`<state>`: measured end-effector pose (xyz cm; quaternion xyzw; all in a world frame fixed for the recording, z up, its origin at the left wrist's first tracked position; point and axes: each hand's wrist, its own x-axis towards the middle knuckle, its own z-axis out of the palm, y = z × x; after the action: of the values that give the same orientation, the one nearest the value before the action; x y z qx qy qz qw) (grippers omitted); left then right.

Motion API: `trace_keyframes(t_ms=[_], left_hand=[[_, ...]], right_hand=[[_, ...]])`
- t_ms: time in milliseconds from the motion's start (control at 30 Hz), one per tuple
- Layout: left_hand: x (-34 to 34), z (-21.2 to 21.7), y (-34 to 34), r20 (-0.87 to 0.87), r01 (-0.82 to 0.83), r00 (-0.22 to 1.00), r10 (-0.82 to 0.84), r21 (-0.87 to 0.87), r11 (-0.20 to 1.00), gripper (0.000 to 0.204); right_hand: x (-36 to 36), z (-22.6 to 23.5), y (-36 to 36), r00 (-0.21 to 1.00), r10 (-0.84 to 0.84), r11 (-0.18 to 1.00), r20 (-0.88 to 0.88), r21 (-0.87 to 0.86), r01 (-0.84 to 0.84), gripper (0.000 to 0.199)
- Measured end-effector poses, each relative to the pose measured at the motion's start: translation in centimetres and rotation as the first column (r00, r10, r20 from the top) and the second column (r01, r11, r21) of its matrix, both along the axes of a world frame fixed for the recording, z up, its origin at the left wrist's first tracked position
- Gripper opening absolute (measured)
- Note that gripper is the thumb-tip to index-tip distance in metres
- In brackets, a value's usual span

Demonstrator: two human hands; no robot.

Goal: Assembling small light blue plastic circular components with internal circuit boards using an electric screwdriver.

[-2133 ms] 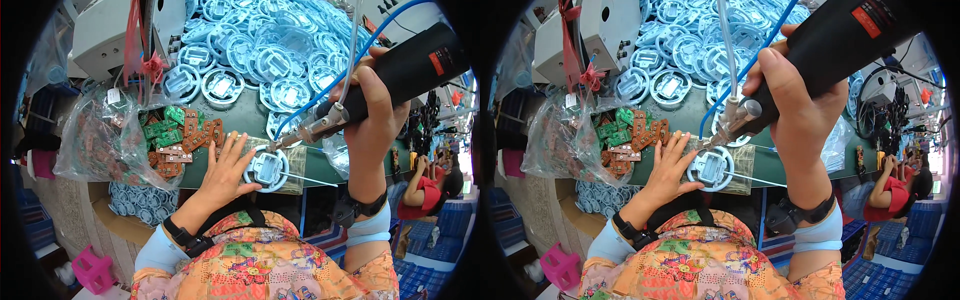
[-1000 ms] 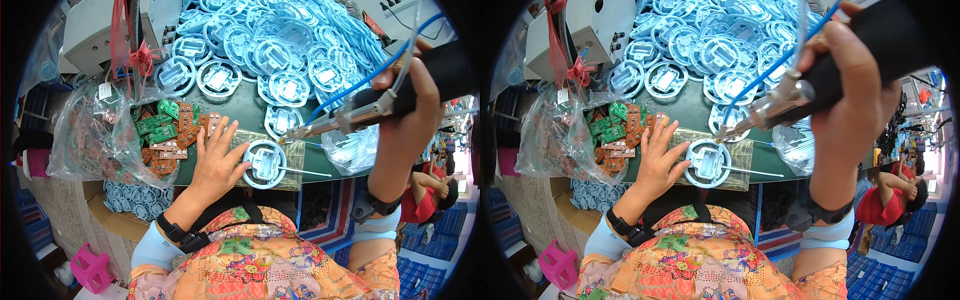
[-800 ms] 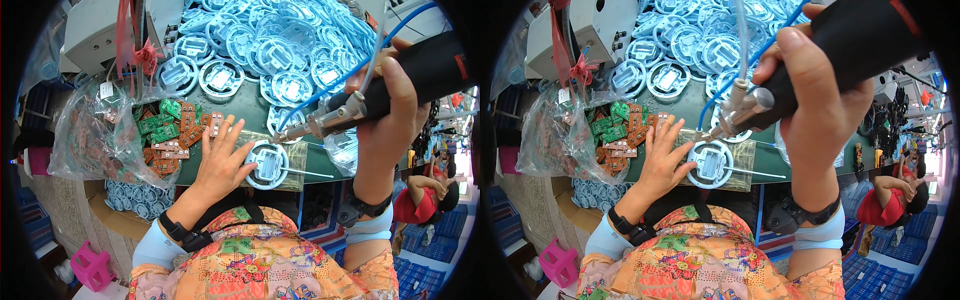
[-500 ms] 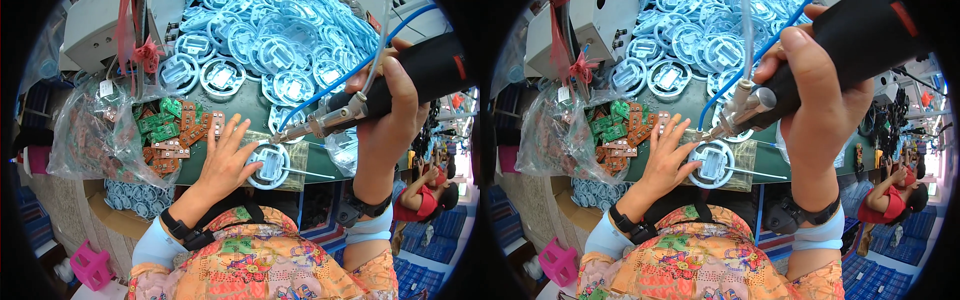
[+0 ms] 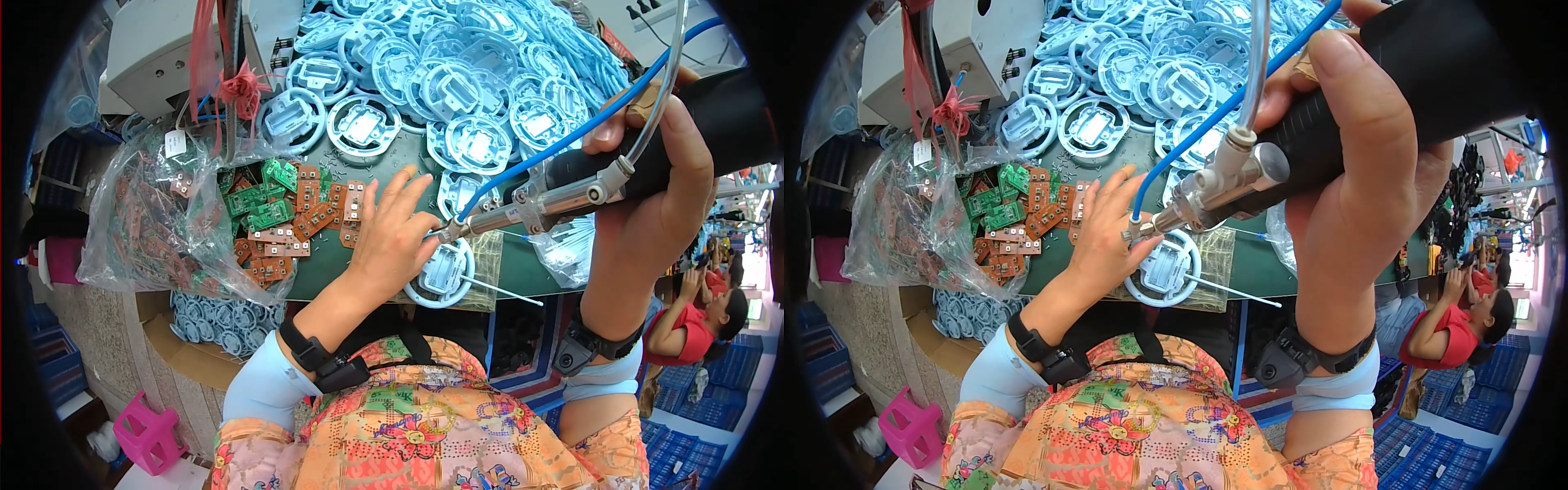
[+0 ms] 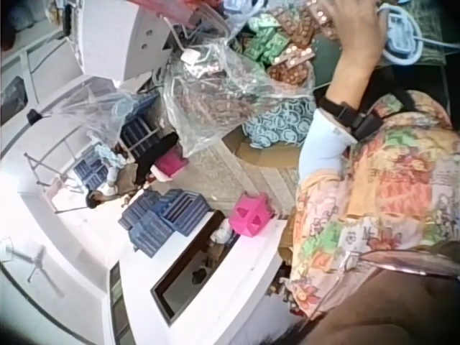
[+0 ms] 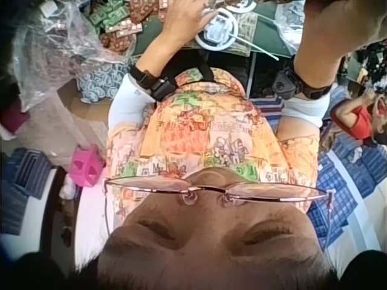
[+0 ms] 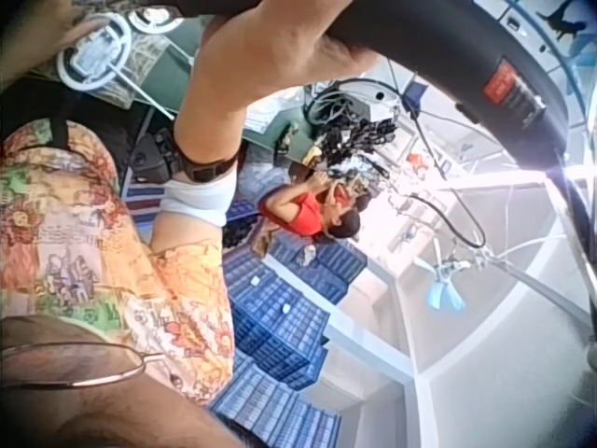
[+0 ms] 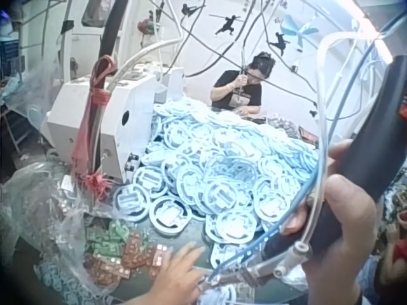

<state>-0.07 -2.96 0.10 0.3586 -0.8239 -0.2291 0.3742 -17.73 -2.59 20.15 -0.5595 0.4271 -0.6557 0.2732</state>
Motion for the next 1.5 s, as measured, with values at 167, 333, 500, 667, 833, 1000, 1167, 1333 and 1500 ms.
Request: trace_keyframes(t_ms=[167,333,500,667,833,1000,1167,1333,1500], left_hand=[[-1.4,0.0,-0.3,-0.003,0.022,1.000,-0.022,0.004,1.000,0.021],[-1.3,0.8,0.2,-0.023,0.006,1.000,-0.005,0.053,0.999,0.026],[-0.4,0.3,0.3,0.044,-0.072,0.997,0.070,0.039,0.997,0.028],[-0.8,0.2,-0.2,0.068,-0.050,0.997,0.046,0.056,0.997,0.026],[-1.6,0.1,0.2,-0.029,0.069,0.997,-0.066,0.115,0.991,0.034],[-1.0,0.1,0.2,0.012,-0.013,1.000,0.012,0.120,0.993,0.026],[-0.9,0.0,0.0,0.084,-0.035,0.996,0.026,0.109,0.993,0.031],[-1.0,-0.1,0.0,0.058,0.001,0.998,-0.008,0.105,0.994,0.040],[2.5,1.4,1.3,0.170,0.093,0.978,-0.120,0.156,0.983,0.062]], right_hand=[[0.3,-0.1,0.0,0.997,-0.033,0.999,0.064,0.017,0.032,0.030],[0.2,-0.4,-0.1,0.999,-0.041,0.999,-0.015,-0.024,0.041,0.027],[0.0,-0.4,-0.1,1.000,-0.021,0.999,-0.014,-0.026,0.020,0.026],[0.5,-0.1,0.3,1.000,-0.002,1.000,0.024,-0.005,0.002,0.028],[1.0,-0.4,0.1,0.997,-0.069,0.997,-0.041,-0.028,0.067,0.029],[0.5,-0.8,-0.2,0.993,-0.065,0.996,-0.103,-0.066,0.058,0.029],[0.3,-0.3,0.3,0.998,-0.054,0.998,-0.009,-0.024,0.054,0.028],[0.8,-1.8,0.1,0.988,-0.152,0.975,0.010,-0.166,0.151,0.029],[-0.3,-1.4,-0.5,0.991,-0.069,0.994,-0.114,-0.098,0.058,0.041]])
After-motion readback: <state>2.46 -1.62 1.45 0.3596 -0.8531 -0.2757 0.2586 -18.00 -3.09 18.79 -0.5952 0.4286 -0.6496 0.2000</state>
